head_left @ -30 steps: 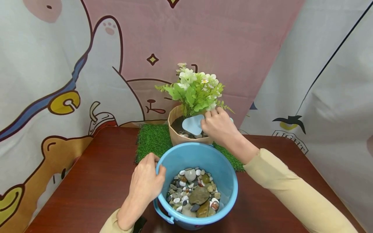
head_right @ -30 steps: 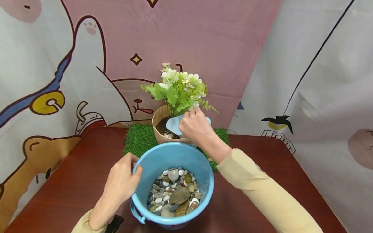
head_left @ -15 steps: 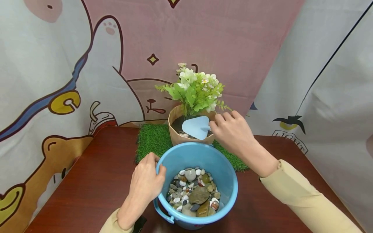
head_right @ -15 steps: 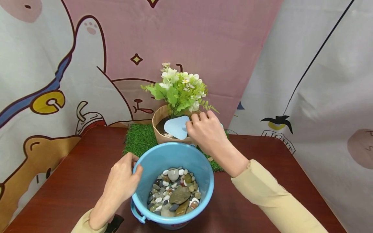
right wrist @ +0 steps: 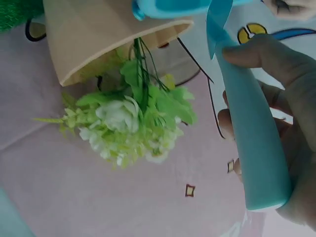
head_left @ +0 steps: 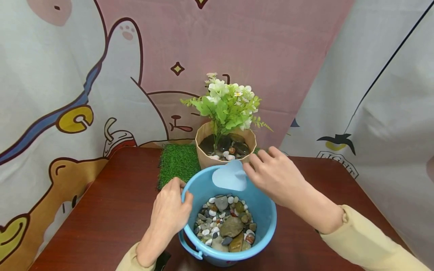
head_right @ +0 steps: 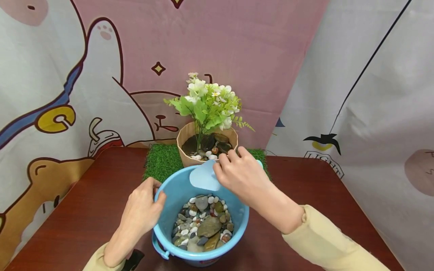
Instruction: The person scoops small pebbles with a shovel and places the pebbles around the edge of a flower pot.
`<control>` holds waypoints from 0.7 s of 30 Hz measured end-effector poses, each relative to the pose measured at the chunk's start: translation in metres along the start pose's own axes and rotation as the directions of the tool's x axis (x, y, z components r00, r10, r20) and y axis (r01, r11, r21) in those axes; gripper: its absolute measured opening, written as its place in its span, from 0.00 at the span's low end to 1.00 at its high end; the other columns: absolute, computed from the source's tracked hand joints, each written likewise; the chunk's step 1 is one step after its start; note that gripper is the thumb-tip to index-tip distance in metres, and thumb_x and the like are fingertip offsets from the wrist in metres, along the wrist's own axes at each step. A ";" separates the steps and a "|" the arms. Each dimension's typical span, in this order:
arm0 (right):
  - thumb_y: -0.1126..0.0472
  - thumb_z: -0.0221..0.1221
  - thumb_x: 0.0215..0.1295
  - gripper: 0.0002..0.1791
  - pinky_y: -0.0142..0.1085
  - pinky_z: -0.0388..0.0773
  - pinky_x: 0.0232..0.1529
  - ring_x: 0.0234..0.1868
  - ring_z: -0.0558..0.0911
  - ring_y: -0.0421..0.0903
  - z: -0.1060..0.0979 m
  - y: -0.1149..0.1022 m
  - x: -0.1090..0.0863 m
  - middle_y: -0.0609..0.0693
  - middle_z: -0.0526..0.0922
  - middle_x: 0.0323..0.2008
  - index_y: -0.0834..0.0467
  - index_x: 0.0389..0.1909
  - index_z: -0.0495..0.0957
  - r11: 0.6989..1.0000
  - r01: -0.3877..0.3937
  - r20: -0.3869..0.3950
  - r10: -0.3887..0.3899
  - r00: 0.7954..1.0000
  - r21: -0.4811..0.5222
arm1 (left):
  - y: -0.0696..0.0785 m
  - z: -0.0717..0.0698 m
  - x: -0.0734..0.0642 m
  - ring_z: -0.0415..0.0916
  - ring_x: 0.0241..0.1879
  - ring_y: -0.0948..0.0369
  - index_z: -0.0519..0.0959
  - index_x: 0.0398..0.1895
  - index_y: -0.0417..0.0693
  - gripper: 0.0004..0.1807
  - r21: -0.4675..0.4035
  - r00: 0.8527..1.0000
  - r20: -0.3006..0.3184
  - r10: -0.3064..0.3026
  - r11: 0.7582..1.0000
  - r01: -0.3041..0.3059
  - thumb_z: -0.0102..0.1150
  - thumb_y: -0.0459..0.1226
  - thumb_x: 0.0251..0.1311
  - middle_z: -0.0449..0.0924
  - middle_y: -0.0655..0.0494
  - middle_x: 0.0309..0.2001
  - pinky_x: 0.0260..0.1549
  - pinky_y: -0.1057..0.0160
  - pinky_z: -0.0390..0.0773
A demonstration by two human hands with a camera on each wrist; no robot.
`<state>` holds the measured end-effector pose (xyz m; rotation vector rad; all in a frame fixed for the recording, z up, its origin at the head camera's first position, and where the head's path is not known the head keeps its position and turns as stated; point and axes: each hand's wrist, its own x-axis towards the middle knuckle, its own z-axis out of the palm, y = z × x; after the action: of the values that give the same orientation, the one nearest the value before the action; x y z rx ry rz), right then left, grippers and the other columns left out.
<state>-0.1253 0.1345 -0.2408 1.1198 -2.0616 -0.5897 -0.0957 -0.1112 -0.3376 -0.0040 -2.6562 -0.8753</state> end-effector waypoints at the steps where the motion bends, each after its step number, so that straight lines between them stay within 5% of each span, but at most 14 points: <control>1: 0.64 0.71 0.42 0.14 0.37 0.67 0.29 0.27 0.76 0.49 0.002 -0.001 -0.001 0.52 0.80 0.27 0.59 0.30 0.77 1.000 0.016 0.008 -0.016 1.000 -0.001 | 0.000 0.000 0.000 0.70 0.25 0.60 0.75 0.35 0.42 0.07 0.000 1.000 0.001 0.000 1.000 0.000 0.52 0.36 0.55 0.73 0.54 0.26 0.24 0.62 0.69; 7: 0.59 0.74 0.38 0.18 0.37 0.64 0.29 0.24 0.72 0.47 0.011 -0.010 -0.007 0.50 0.76 0.24 0.57 0.28 0.75 0.994 0.109 0.054 -0.108 0.993 -0.008 | 0.000 0.000 0.001 0.70 0.25 0.60 0.75 0.35 0.42 0.07 0.001 1.000 0.004 -0.001 1.000 0.001 0.53 0.36 0.55 0.73 0.54 0.27 0.24 0.62 0.69; 12: 0.58 0.72 0.45 0.13 0.37 0.66 0.31 0.25 0.73 0.46 0.014 -0.016 -0.009 0.50 0.78 0.26 0.55 0.29 0.78 0.982 0.185 0.083 -0.182 0.980 -0.028 | 0.000 0.000 0.001 0.70 0.25 0.60 0.75 0.35 0.42 0.07 -0.002 1.000 0.002 0.000 1.000 0.000 0.52 0.36 0.55 0.73 0.54 0.27 0.24 0.62 0.69; 21: 0.58 0.63 0.54 0.11 0.36 0.63 0.32 0.21 0.65 0.44 0.022 -0.028 -0.008 0.46 0.70 0.19 0.52 0.17 0.72 0.943 0.317 0.034 -0.315 0.948 -0.103 | 0.000 0.000 0.001 0.69 0.25 0.60 0.75 0.35 0.42 0.08 -0.005 1.000 0.017 -0.014 1.000 0.014 0.52 0.36 0.55 0.73 0.54 0.27 0.24 0.63 0.69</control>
<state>-0.1241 0.1283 -0.2770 1.3970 -1.8508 -0.8587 -0.0962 -0.1115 -0.3371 0.0063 -2.6730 -0.8907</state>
